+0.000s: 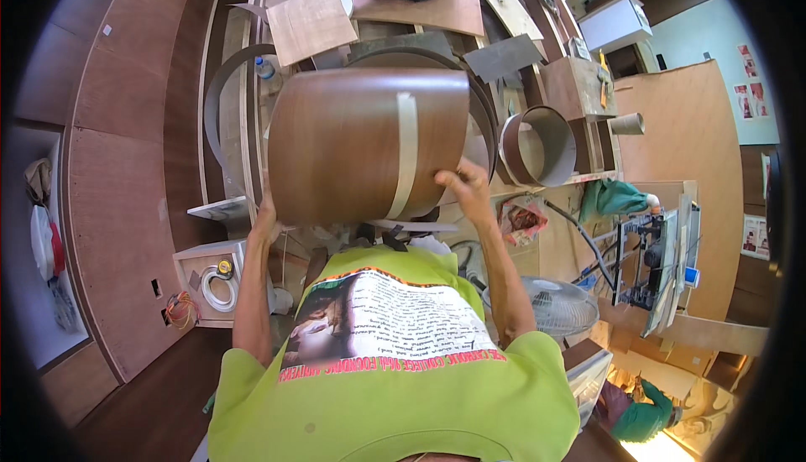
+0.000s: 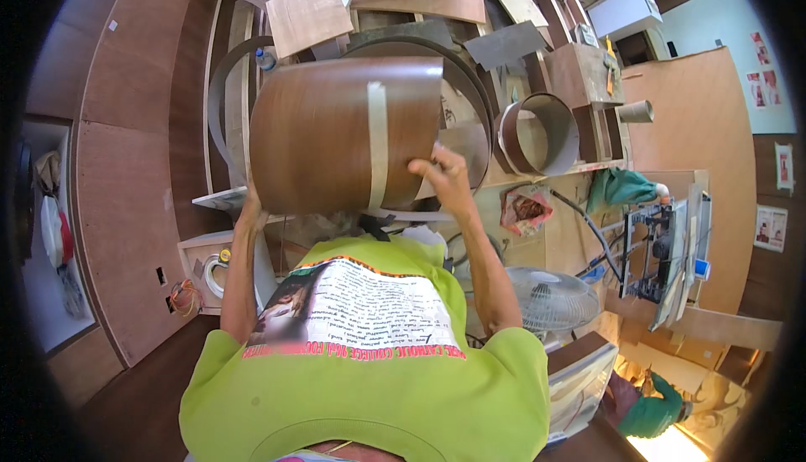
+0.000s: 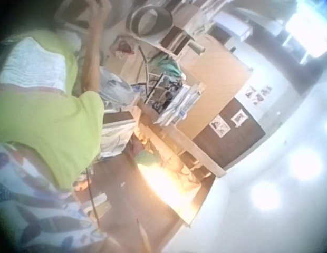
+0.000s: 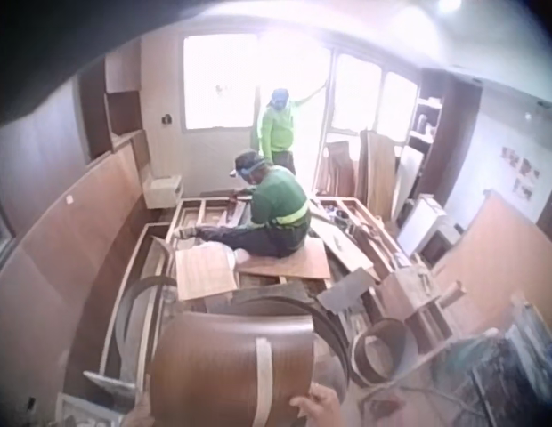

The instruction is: The person handles curved wooden pieces in a workshop, applying white tape to secure them into cylindrical shapes. They manipulate the wood by hand, wrapping the tape around the edges to hold the form, while other workers are visible in the background.

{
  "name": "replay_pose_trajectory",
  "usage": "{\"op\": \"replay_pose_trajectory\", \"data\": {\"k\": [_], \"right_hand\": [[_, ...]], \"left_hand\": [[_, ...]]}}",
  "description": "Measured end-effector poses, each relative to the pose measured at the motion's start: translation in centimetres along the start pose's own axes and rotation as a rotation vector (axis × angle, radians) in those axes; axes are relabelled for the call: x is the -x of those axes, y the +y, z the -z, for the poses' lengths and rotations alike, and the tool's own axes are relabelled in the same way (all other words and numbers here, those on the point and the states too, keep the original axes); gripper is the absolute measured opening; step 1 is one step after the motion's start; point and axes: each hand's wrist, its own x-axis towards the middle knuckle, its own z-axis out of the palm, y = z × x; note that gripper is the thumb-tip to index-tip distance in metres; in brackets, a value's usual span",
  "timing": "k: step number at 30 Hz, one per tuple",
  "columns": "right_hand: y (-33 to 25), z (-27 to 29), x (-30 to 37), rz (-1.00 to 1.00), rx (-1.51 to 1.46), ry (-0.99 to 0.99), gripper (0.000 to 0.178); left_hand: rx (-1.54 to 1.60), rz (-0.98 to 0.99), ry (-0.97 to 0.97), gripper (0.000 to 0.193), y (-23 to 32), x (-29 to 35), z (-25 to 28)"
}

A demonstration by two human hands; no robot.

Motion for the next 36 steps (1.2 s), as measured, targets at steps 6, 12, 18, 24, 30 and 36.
{"op": "replay_pose_trajectory", "data": {"k": [6, 12, 18, 24, 30, 36], "right_hand": [[0.4, 2.1, -2.1, -0.071, -0.104, 0.258, 0.019], [-0.7, 2.6, -1.5, -0.052, -0.152, 0.349, 0.021], [0.3, 4.8, -1.5, -0.052, -0.127, 0.451, 0.023], [-2.4, 6.8, -3.2, -0.032, -0.454, 0.535, 0.022], [-4.9, 7.9, -2.6, -0.021, -0.419, 0.515, 0.024], [-6.1, 8.6, -2.1, -0.116, -0.485, 0.449, 0.037]], "left_hand": [[-0.257, -0.394, -0.234, 0.066, 3.6, -2.3, -3.3], [-0.347, -0.426, -0.127, 0.054, 8.1, -1.4, -9.8], [-0.350, -0.464, -0.241, 0.053, 7.9, -4.7, -10.8], [-0.214, -0.388, -0.336, 0.056, 11.4, -6.6, -14.6], [-0.236, -0.426, -0.345, 0.045, 13.0, -6.4, -16.0], [-0.082, -0.475, -0.297, 0.041, 12.1, -6.6, -17.3]]}}
